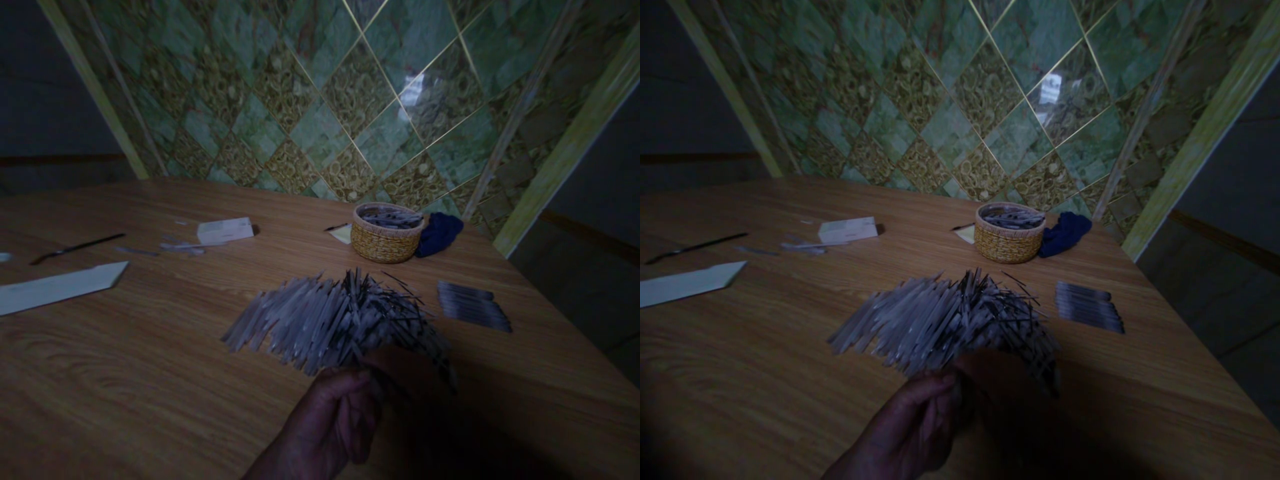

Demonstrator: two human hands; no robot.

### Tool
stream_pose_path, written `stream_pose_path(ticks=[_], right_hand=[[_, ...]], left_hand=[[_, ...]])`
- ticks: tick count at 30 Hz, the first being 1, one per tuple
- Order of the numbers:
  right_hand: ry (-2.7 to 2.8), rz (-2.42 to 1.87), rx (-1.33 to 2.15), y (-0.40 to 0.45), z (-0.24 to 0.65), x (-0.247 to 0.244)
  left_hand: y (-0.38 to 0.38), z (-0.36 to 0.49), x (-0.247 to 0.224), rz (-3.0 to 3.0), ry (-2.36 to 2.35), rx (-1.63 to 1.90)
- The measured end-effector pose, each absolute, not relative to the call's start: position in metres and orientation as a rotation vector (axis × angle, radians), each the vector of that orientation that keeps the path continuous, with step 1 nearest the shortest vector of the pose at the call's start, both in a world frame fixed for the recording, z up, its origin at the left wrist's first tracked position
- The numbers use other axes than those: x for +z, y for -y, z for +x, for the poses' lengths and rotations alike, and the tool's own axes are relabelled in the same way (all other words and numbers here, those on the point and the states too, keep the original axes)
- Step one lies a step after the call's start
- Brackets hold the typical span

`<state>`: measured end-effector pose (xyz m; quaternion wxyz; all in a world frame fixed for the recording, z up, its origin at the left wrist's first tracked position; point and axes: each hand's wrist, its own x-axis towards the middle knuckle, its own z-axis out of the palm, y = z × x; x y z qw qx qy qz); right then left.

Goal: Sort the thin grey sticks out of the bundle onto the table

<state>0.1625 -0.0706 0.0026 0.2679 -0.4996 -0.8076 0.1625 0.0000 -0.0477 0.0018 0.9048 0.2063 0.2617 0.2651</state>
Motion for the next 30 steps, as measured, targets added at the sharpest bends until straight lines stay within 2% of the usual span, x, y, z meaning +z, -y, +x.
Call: stream_pose_path(ticks=[8, 14, 18, 22, 30], right_hand=[[2.142, -1.383, 0.207, 0.075, 0.164, -0.003], [1.980, -1.516, 0.303, 0.082, 0.160, 0.017], [2.008, -1.478, 0.402, 0.089, 0.156, 0.023], [2.071, -1.455, 0.482, 0.085, 0.157, 0.026], [2.113, -1.736, 0.518, 0.064, 0.190, 0.022]], left_hand=[[0.047, 0.000, 0.004, 0.662, -0.558, 0.626], [0.044, -0.008, 0.017, 1.277, -0.864, 1.221], [0.050, -0.008, 0.025, 1.592, -0.751, 1.170], [0.053, -0.007, 0.021, 1.582, -0.778, 1.153], [0.043, -0.005, 0.015, 1.234, -0.982, 1.164]])
